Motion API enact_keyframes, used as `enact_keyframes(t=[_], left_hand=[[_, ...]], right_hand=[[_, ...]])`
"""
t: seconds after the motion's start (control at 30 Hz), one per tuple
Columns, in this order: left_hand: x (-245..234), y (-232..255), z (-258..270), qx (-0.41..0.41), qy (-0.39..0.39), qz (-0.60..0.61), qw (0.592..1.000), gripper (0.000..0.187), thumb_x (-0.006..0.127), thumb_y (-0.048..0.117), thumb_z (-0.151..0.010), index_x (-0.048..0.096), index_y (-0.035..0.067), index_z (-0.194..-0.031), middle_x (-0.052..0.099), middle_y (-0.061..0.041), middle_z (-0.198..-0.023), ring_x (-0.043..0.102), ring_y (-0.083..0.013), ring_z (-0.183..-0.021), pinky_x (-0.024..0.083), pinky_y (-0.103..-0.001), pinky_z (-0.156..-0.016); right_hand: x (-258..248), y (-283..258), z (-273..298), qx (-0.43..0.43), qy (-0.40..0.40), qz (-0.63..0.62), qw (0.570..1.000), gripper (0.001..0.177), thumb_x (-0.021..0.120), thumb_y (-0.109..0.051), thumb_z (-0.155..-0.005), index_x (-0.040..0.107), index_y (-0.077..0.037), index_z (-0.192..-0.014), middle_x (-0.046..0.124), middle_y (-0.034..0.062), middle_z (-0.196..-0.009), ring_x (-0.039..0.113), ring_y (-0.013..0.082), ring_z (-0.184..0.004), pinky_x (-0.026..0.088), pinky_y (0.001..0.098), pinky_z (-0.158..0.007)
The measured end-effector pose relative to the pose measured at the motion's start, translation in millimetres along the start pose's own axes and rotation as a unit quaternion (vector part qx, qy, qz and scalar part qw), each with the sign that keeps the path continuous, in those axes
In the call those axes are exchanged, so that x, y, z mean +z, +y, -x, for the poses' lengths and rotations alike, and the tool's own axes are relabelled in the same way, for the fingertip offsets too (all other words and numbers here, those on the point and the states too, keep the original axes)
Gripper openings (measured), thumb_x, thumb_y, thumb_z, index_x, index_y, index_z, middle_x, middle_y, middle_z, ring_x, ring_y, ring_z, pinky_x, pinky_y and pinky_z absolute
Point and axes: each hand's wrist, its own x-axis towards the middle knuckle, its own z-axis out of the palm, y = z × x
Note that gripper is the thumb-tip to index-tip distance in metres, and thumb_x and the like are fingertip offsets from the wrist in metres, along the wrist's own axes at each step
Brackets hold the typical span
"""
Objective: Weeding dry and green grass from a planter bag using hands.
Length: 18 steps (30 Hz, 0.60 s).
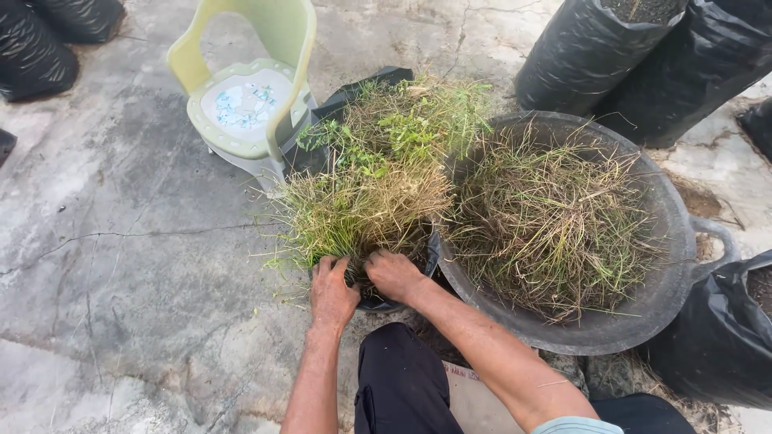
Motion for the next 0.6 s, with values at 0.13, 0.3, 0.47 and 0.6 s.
enact_keyframes(t=[0.13, 0.3, 0.47, 0.6], left_hand=[[-0.1, -0.4, 0.1, 0.005, 0.003, -0.003, 1.000, 0.064, 0.085, 0.008, -0.069, 0.067, 0.010, -0.130, 0.056, -0.013, -0.129, 0.053, -0.0356, -0.125, 0.048, -0.047, -0.105], [1.1, -1.4, 2.2, -0.001, -0.005, 0.006, 1.000, 0.066, 0.087, 0.007, -0.067, 0.066, 0.011, -0.130, 0.055, -0.012, -0.132, 0.052, -0.0355, -0.127, 0.047, -0.046, -0.105], [-2.2, -0.1, 1.3, -0.008, -0.017, 0.012, 1.000, 0.070, 0.088, 0.007, -0.067, 0.064, 0.012, -0.133, 0.054, -0.011, -0.132, 0.051, -0.0349, -0.127, 0.047, -0.046, -0.106], [-1.1, -2.1, 4.6, -0.003, -0.023, 0.019, 1.000, 0.075, 0.088, 0.005, -0.066, 0.061, 0.010, -0.135, 0.053, -0.012, -0.134, 0.050, -0.0352, -0.128, 0.046, -0.046, -0.107]], right_hand=[[-8.9, -9.0, 7.3, 0.045, -0.002, -0.073, 0.996, 0.026, 0.064, 0.000, -0.088, 0.064, 0.006, -0.113, 0.067, 0.0217, -0.113, 0.067, 0.0327, -0.109, 0.060, 0.0428, -0.089], [-9.6, -14.8, 9.8, 0.135, -0.008, -0.131, 0.982, 0.034, 0.065, 0.000, -0.081, 0.059, 0.010, -0.112, 0.071, 0.0271, -0.100, 0.073, 0.0408, -0.094, 0.061, 0.0476, -0.081], [-26.2, -12.6, 10.1, 0.210, -0.018, -0.266, 0.941, 0.025, 0.065, -0.016, -0.090, 0.063, 0.005, -0.102, 0.071, 0.0281, -0.086, 0.072, 0.0446, -0.087, 0.057, 0.0528, -0.083], [1.4, -3.0, 6.3, 0.200, 0.040, -0.325, 0.923, 0.023, 0.066, -0.021, -0.090, 0.070, 0.002, -0.088, 0.072, 0.0263, -0.084, 0.071, 0.0442, -0.088, 0.054, 0.0551, -0.083]])
